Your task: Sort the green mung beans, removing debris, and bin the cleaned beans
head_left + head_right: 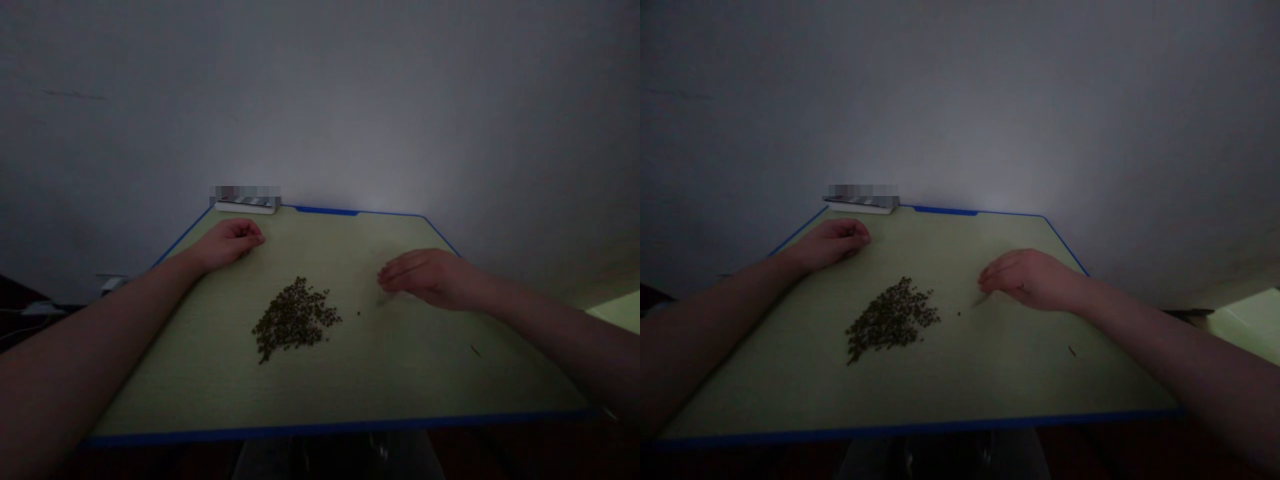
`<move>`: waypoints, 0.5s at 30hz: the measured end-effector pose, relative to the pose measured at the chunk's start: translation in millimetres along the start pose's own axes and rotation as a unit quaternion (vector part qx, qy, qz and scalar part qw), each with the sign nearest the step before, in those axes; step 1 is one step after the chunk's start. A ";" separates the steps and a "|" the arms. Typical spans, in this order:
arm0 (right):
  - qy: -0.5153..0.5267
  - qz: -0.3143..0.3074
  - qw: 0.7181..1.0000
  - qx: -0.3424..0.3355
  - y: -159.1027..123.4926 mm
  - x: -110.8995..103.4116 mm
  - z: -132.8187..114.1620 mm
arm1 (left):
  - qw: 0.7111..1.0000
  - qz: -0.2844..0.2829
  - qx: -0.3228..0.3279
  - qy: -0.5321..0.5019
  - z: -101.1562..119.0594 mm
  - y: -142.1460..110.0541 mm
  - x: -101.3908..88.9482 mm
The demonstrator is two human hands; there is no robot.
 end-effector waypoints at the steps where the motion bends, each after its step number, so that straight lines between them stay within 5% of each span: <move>1: -0.018 0.005 1.000 0.010 11.6 -1.4 -0.7 | 1.000 0.001 0.001 0.001 0.8 -0.3 -0.2; 7: -0.055 -0.076 0.995 0.036 75.0 19.9 14.5 | 1.000 0.002 0.002 -0.002 -2.0 -0.3 -0.4; 15: -0.057 -0.086 0.993 0.052 91.5 33.3 30.7 | 1.000 0.000 0.014 -0.011 -2.2 2.1 0.8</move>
Point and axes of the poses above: each hand's wrist, its own y-axis towards the middle knuckle, its own x-axis out of the palm, z = x × y, the point moved 10 cm from there along y, towards the middle knuckle, and after that the axes turned 10 degrees about y, right-handed, at the moved point
